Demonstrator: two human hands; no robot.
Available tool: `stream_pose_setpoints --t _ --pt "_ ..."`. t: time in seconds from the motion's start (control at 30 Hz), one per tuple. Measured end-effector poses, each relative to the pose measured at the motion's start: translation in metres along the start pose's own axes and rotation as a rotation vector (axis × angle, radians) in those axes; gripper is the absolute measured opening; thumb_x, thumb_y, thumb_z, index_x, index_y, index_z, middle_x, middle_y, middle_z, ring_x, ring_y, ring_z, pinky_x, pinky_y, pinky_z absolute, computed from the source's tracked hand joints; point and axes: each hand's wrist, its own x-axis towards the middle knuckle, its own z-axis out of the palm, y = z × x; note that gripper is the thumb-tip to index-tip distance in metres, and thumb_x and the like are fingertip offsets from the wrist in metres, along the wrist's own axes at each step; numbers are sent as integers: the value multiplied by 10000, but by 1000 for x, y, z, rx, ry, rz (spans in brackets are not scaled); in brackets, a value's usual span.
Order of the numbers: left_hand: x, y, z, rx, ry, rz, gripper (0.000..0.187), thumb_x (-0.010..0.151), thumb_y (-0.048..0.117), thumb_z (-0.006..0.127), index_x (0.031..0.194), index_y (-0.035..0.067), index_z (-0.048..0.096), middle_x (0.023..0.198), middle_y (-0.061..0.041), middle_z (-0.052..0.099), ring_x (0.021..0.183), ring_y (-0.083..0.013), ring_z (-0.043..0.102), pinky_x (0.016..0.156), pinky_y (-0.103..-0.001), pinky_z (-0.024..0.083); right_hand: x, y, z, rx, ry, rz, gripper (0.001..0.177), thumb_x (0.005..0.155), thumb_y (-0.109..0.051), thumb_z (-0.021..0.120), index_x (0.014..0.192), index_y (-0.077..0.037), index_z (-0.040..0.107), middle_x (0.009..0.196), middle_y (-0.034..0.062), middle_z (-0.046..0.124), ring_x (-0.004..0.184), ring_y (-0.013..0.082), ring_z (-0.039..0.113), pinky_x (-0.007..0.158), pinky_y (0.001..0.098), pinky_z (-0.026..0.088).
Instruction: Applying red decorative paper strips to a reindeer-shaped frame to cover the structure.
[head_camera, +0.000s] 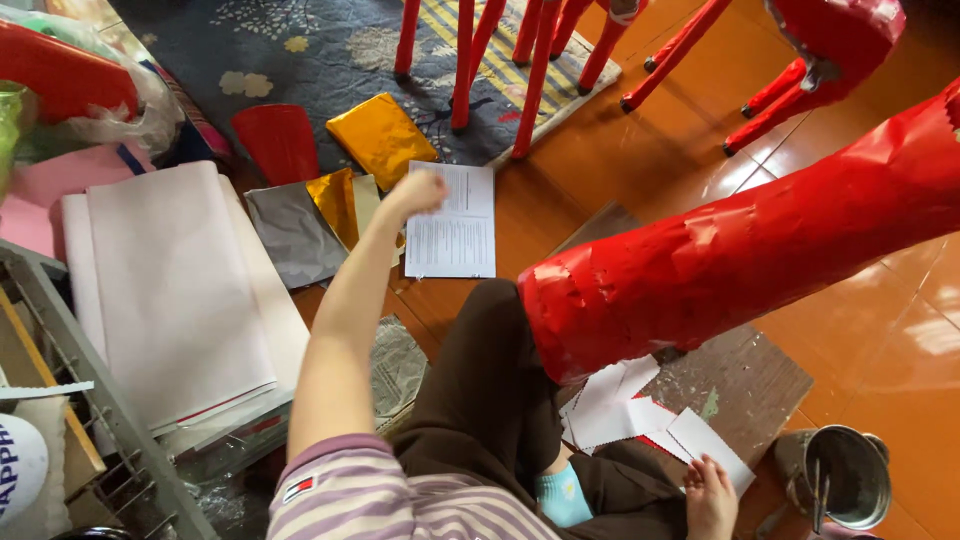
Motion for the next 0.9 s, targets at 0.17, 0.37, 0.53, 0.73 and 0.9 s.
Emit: stream_pose_setpoints --t 0.17,0.37,0.53,0.73,0.9 --pt "-93 -10 63 -42 -595 114 357 993 303 499 1144 16 647 979 -146 737 818 -209 719 748 -315 598 -8 -51 44 204 184 268 147 1046 -202 562 1127 -82 591 902 103 638 730 145 594 692 221 497" --pt "-130 -36 224 -494 -1294 426 417 998 387 520 1203 38 619 1039 -139 707 922 -190 688 818 -307 566 -14 -62 53 165 203 257 151 1058 -199 561 1135 -71 582 912 105 635 758 138 598 679 214 498" --pt "-132 -5 342 -572 -1560 378 464 1020 395 514 1338 60 555 1164 -160 657 1084 -253 638 913 -351 533 -22 -72 76 -21 247 199 146 1041 -186 591 1099 -53 579 879 91 615 719 118 574 642 198 472" --pt "-122 17 389 -519 -1446 190 412 1009 317 478 1182 -47 559 1065 -253 610 997 -380 650 828 -472 589 -23 -81 140 -487 82 220 170 918 -142 666 1043 -29 685 949 117 695 852 182 621 773 281 476" --pt "-121 13 389 -696 -1442 70 419 961 320 574 1194 -22 514 1026 -307 556 1034 -453 608 846 -541 564 -23 -83 187 -939 -233 -151 355 837 -247 730 1139 -84 641 1084 139 600 875 269 648 775 380 512"
